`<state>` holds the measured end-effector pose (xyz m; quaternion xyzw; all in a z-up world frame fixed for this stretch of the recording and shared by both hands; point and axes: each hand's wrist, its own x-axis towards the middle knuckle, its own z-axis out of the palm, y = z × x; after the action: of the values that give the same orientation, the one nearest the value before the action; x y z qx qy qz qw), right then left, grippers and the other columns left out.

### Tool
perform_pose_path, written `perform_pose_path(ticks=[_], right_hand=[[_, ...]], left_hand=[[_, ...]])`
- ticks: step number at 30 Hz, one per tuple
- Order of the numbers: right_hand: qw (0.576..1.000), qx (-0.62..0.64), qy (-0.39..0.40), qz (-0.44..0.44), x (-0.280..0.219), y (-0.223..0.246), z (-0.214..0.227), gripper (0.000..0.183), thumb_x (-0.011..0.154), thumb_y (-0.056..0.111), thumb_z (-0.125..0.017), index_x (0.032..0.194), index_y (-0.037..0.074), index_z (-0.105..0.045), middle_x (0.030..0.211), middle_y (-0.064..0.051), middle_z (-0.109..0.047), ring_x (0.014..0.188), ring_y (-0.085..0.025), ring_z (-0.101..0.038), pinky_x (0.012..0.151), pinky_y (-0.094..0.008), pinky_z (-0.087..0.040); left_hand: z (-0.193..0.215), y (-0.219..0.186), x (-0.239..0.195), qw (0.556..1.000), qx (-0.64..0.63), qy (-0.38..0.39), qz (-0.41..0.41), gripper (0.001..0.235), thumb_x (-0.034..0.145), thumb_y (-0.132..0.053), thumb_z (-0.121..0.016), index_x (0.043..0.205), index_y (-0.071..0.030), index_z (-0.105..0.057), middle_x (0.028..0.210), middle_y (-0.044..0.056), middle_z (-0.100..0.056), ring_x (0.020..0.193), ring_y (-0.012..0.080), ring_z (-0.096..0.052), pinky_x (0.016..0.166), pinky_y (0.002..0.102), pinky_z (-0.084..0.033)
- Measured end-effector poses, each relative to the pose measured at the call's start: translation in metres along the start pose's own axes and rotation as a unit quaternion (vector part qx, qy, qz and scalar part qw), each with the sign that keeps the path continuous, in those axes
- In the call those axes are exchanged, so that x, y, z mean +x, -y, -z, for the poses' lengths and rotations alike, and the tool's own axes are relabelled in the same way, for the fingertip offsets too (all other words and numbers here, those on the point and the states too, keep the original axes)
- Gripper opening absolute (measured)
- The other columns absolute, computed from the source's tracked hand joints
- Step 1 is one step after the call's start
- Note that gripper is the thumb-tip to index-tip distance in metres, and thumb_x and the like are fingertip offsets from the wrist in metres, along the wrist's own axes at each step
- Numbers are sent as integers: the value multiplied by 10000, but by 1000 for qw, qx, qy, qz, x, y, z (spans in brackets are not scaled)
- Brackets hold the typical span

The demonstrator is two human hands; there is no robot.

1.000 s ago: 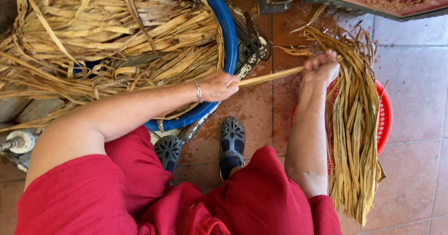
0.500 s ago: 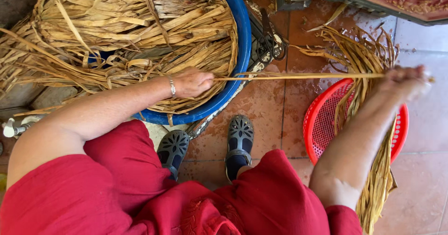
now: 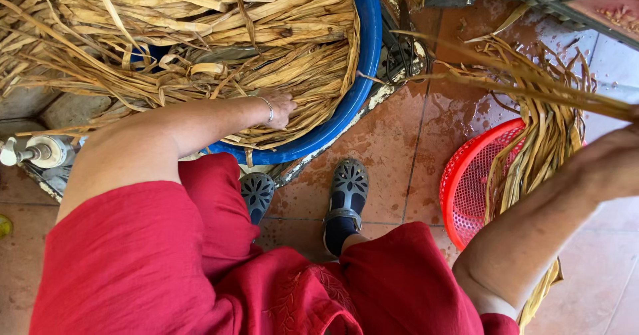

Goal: The person repeatedly picks up dried plant strips from a blue basin, separates them by hand, and places the sorted strips into a red basket. The person continues this process throughout the clip, handling the strips one at a time.

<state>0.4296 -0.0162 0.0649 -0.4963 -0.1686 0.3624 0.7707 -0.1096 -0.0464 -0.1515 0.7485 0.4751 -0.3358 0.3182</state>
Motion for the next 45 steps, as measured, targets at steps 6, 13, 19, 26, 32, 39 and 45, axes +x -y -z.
perform_pose_path(ticks=[6, 13, 19, 26, 32, 39, 45], right_hand=[[980, -89, 175, 25, -117, -3, -103, 199, 918, 65, -791, 1085, 91, -686, 746, 18, -562, 554, -76, -432, 467, -245, -314], [833, -400, 323, -204, -169, -68, -146, 278, 1034, 292, -613, 1110, 55, -737, 736, 4, -671, 526, -36, -532, 466, -197, -450], [872, -230, 350, -252, -188, -110, -142, 430, 902, 264, -755, 1256, 57, -626, 778, 13, -656, 484, -15, -425, 412, -184, -326], [882, -196, 326, -277, -195, -122, -137, 236, 888, 181, -824, 1001, 15, -700, 658, 17, -598, 447, -22, -395, 384, -197, -277], [865, -346, 274, -237, -159, -105, -124, 109, 838, 134, -819, 867, 85, -726, 644, 15, -664, 411, -37, -451, 357, -198, -365], [803, -540, 247, 55, -60, -81, -83, 458, 817, 146, -908, 1137, -41, -640, 878, -159, -682, 704, -163, -622, 563, -278, -524], [588, -794, 146, 45, -60, -99, -75, 322, 963, 268, -802, 1209, 93, -690, 990, -176, -747, 861, -289, -745, 779, -419, -602]], left_hand=[[42, 28, -13, 961, -193, -191, -44, 161, 923, -214, -689, 1015, -128, -789, 967, 41, -699, 889, 193, -654, 839, 339, -537], [118, -3, -74, 728, -629, -244, -123, 280, 976, -98, -639, 1242, -19, -613, 882, 90, -705, 758, 148, -696, 681, 289, -590], [136, -55, -98, 652, -688, -197, -252, 271, 1033, -64, -571, 1293, 3, -605, 933, 87, -738, 824, 140, -730, 788, 277, -639], [138, -82, -105, 697, -604, -239, -304, 261, 984, -44, -654, 1234, -7, -590, 929, 100, -763, 847, 126, -734, 791, 271, -621], [140, -74, -98, 706, -607, -264, -252, 253, 962, -29, -652, 1211, -17, -610, 926, 73, -777, 802, 96, -751, 732, 243, -643], [138, -56, -88, 667, -663, -224, -255, 268, 994, -73, -650, 1256, -25, -618, 973, 79, -776, 725, 85, -668, 669, 219, -564], [142, -60, -87, 604, -741, -161, -246, 214, 1019, -129, -638, 1214, -44, -639, 994, 92, -775, 696, 101, -637, 636, 233, -526]])
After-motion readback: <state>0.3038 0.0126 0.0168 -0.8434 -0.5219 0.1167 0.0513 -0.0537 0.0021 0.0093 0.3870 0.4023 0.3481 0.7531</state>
